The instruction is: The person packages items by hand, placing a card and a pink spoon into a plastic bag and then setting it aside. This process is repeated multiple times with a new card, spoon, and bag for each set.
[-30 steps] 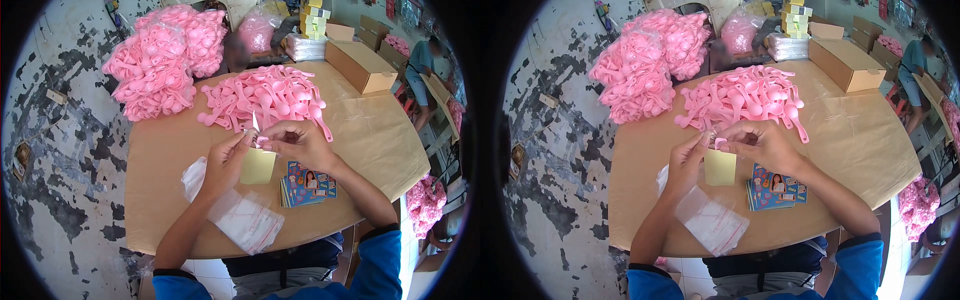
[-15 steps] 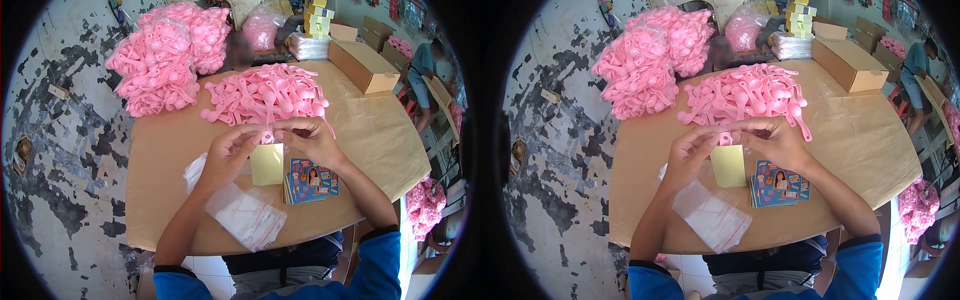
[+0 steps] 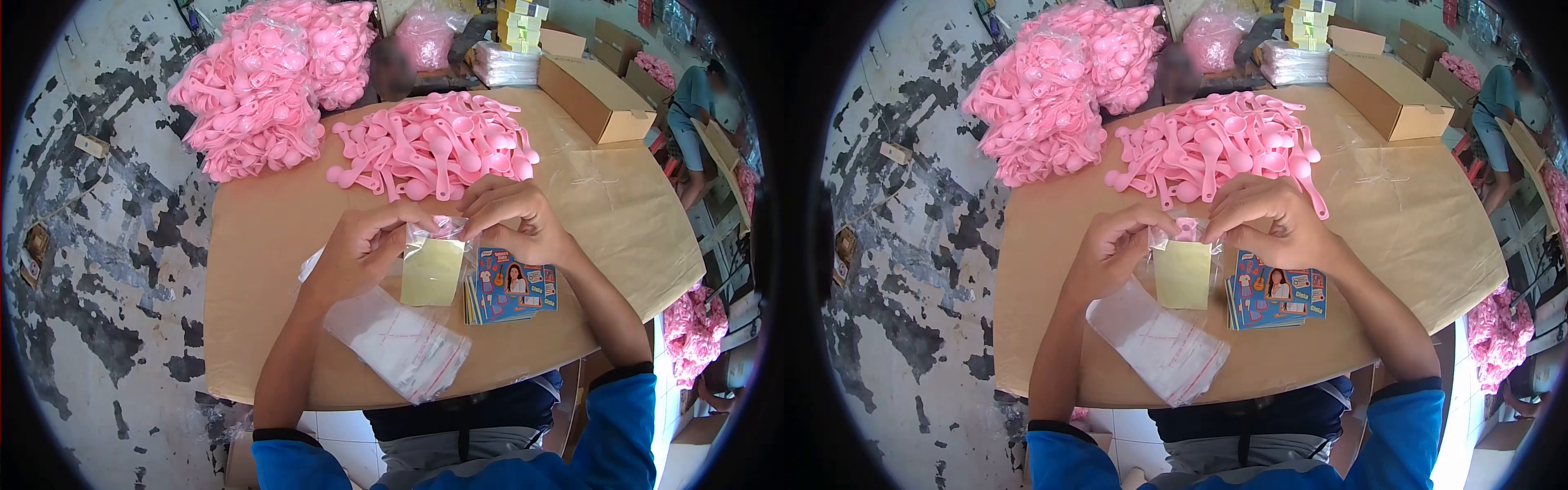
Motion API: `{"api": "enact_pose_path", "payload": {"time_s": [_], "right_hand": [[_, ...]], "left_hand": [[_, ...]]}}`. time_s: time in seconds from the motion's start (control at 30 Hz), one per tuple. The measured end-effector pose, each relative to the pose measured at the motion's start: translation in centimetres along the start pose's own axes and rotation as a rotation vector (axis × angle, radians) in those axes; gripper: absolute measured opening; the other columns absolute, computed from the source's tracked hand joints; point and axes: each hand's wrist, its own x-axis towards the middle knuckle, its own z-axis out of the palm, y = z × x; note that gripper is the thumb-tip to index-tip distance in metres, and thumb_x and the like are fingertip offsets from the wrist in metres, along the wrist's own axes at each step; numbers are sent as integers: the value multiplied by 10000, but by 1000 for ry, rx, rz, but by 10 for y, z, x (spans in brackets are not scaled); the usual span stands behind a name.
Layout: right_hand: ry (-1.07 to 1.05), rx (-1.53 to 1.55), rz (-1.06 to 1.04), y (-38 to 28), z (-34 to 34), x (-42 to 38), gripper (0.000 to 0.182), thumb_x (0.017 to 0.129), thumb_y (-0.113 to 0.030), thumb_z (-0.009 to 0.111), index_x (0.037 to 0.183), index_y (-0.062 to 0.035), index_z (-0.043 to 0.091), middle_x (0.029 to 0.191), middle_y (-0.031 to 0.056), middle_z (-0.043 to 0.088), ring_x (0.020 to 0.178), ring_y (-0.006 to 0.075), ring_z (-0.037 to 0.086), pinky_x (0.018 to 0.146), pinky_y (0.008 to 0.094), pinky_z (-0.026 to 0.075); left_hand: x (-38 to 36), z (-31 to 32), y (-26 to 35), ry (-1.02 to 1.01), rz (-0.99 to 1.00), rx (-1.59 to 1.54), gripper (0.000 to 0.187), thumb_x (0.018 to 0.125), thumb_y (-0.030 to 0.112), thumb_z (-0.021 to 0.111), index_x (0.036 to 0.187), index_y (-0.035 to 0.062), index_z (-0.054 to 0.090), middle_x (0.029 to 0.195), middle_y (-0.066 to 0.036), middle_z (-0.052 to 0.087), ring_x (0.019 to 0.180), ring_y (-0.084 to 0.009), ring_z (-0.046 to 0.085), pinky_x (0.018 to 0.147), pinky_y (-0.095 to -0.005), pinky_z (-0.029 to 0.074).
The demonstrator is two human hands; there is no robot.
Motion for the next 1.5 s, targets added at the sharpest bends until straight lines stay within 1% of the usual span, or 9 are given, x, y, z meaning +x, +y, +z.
{"api": "enact_pose_path", "payload": {"time_s": [0.5, 0.87, 1.0, 1.1, 1.17, 1.23, 1.37, 1.4, 1.5], "right_hand": [[-25, -121, -114, -10, -5, 5, 302, 612, 69, 636, 835, -101, 749, 822, 23, 717, 819, 222, 636, 790, 352, 503], [118, -375, -180, -13, -11, 8, 236, 702, 5, 664, 921, -74, 697, 850, 69, 681, 785, 208, 637, 723, 344, 521], [174, 32, 398, -54, 15, 14, 297, 817, -2, 669, 1107, -48, 620, 945, 17, 663, 790, 111, 602, 707, 265, 481], [221, 42, 472, -67, 9, 7, 307, 857, -33, 689, 1148, -47, 591, 922, -21, 638, 755, 12, 560, 611, 194, 464], [400, -60, 411, -72, -23, -17, 313, 862, -27, 677, 1161, -57, 588, 1000, 0, 623, 761, 42, 557, 638, 194, 457], [549, -120, 357, -98, -58, -56, 349, 877, -47, 622, 1218, -28, 555, 1085, 41, 595, 992, 119, 549, 852, 262, 443], [872, -425, 649, -141, -119, -227, 500, 864, -305, 631, 1244, 2, 524, 1193, 90, 546, 1127, 186, 499, 996, 326, 354], [929, -502, 727, -148, -130, -300, 563, 923, -323, 569, 1367, 1, 443, 1364, 138, 475, 1281, 238, 429, 1086, 381, 303], [935, -551, 1233, -178, -111, -381, 611, 947, -360, 552, 1405, 11, 389, 1307, 150, 517, 1174, 232, 513, 989, 335, 411]], "left_hand": [[-2, -4, 14, -49, -112, -292, 54, 893, 39, 554, 867, -8, 562, 812, -18, 574, 760, -76, 568, 638, -219, 504], [-2, 0, 5, 13, -148, -323, 299, 767, 12, 770, 861, 63, 491, 864, -3, 603, 757, -71, 630, 586, -174, 487], [-2, 3, 10, 24, -105, -271, 337, 763, 40, 776, 997, 51, 533, 1016, -47, 611, 855, -108, 640, 682, -238, 525], [0, 0, 12, 65, -133, -283, 413, 773, 98, 771, 1123, 40, 561, 1102, -71, 602, 935, -133, 624, 769, -293, 522], [1, -16, -8, 0, -193, -101, 491, 780, 169, 767, 1207, 42, 561, 1131, -92, 601, 998, -174, 611, 845, -345, 506], [-7, -25, -27, -105, -180, 357, 520, 786, 235, 750, 1231, 44, 560, 1149, -113, 590, 1040, -221, 584, 889, -374, 474], [-13, -19, -37, -128, -354, 714, 542, 773, 291, 738, 1219, 30, 577, 1169, -145, 562, 1123, -301, 525, 969, -393, 409], [-14, -18, -38, -128, -324, 749, 517, 779, 289, 730, 1206, 35, 586, 1171, -137, 562, 1116, -297, 525, 958, -389, 412], [-14, -16, -41, -129, -239, 841, 410, 806, 267, 699, 1141, 45, 619, 1158, -112, 573, 1080, -285, 534, 920, -381, 422]]}}
